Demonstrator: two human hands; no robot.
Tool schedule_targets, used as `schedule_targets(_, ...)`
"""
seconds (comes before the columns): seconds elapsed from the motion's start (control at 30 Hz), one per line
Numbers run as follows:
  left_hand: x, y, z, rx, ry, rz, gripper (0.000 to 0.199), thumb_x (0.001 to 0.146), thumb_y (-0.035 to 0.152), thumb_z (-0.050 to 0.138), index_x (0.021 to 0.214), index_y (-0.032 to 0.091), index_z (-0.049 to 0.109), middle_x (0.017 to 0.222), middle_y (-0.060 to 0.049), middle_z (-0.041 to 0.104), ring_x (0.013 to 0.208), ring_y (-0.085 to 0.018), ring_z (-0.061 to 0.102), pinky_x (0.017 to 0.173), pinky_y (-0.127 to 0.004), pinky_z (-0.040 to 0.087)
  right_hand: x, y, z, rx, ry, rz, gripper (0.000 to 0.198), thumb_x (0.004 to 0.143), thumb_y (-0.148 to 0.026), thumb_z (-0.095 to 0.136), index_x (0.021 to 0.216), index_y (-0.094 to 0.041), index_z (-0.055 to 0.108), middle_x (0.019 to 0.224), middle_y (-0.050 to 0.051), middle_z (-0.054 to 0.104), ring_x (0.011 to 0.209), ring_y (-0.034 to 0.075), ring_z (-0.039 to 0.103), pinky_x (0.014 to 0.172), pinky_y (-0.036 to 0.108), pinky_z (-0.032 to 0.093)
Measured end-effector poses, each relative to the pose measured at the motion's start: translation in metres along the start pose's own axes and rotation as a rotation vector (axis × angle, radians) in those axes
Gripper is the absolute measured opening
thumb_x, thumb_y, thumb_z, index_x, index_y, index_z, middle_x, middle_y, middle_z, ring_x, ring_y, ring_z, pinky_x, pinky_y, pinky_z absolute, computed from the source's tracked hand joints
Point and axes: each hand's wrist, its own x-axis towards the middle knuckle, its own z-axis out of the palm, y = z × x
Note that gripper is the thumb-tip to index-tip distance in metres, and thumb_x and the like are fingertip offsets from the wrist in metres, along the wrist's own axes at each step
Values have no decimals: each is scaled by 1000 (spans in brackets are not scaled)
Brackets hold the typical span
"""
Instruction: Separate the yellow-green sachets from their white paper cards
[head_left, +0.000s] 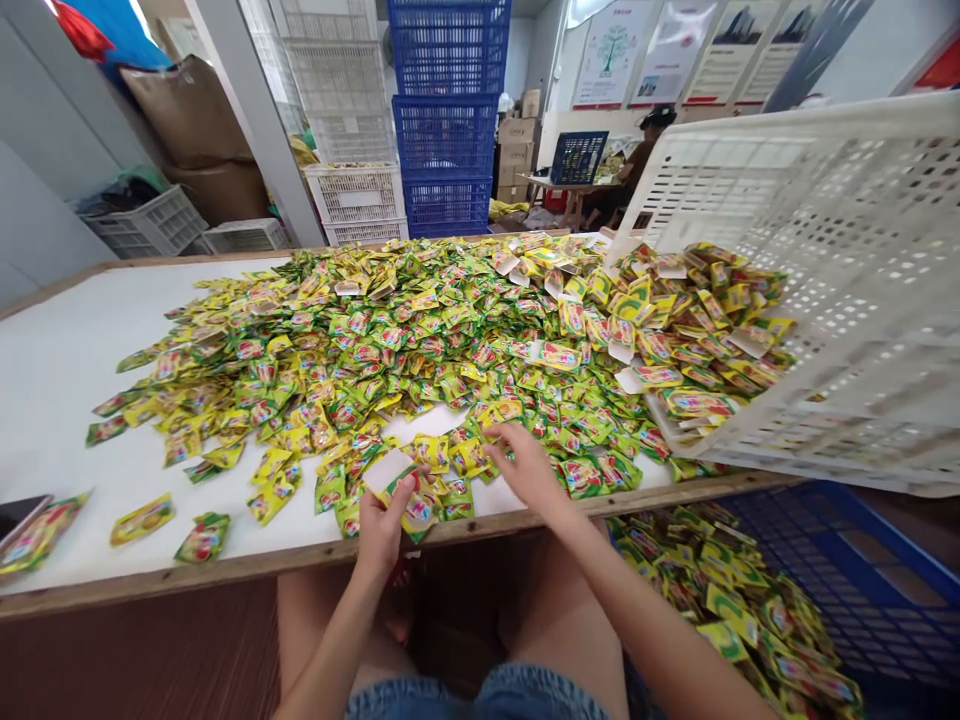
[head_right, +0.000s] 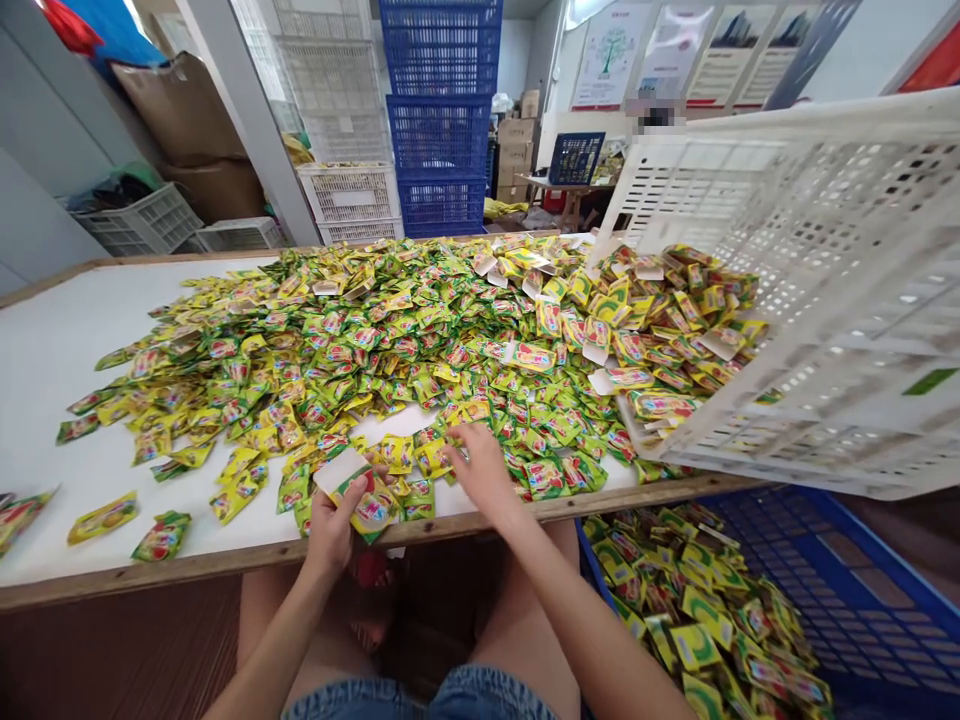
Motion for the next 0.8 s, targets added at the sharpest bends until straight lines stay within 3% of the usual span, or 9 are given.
schedule_targets(0.13, 3, -4, -2, -20, 21, -28, 45, 66, 37, 69, 102, 10, 61, 88, -11, 71, 84, -24, 66, 78, -35, 51, 25, 19, -11, -273, 125, 55, 18, 79, -22, 54, 96, -18, 59, 96, 9, 56, 94, 24, 48, 83, 38, 37)
schedule_targets(0.3, 4, -11, -9, -12, 54, -18, 43, 66, 35, 70, 100, 11, 62, 91, -11, 70, 85, -23, 65, 77, -33, 50, 30, 3, 6, -318, -50, -43, 21, 78, -30, 58, 96, -20, 57, 95, 7, 56, 94, 23, 48, 80, 34, 36)
schedule_targets(0.5, 4, -12, -9, 9, 93, -17, 46, 63, 36, 72, 98, 9, 63, 94, -12, 70, 83, -24, 66, 76, -34, 51, 13, -1, 33, -483, -73, 172, 34, 69, -47, 64, 81, -16, 56, 88, 11, 56, 88, 25, 49, 77, 36, 35)
schedule_targets(0.6, 3, -8, -7, 31, 105, -14, 48, 58, 38, 74, 96, 9, 64, 90, -12, 70, 84, -25, 65, 75, -33, 51, 9, 3, 37, -405, -80, 231, 28, 69, -44, 64, 73, -17, 55, 83, 9, 57, 86, 24, 51, 74, 34, 36)
schedule_targets(0.7, 1, -4, -5, 39, 117, -3, 52, 56, 39, 75, 97, 9, 64, 87, -12, 71, 84, -26, 65, 75, -34, 51, 7, 7, 37, -204, -118, 283, 22, 68, -36, 64, 68, -18, 52, 71, 3, 58, 72, 19, 53, 65, 30, 37)
schedule_targets(0.8, 0, -3, -4, 38, 127, 3, 52, 56, 40, 75, 96, 9, 64, 86, -12, 71, 82, -26, 66, 74, -34, 51, 6, 12, 35, 115, -102, 341, 22, 66, -33, 64, 79, -18, 54, 62, -2, 56, 58, 14, 53, 55, 25, 38)
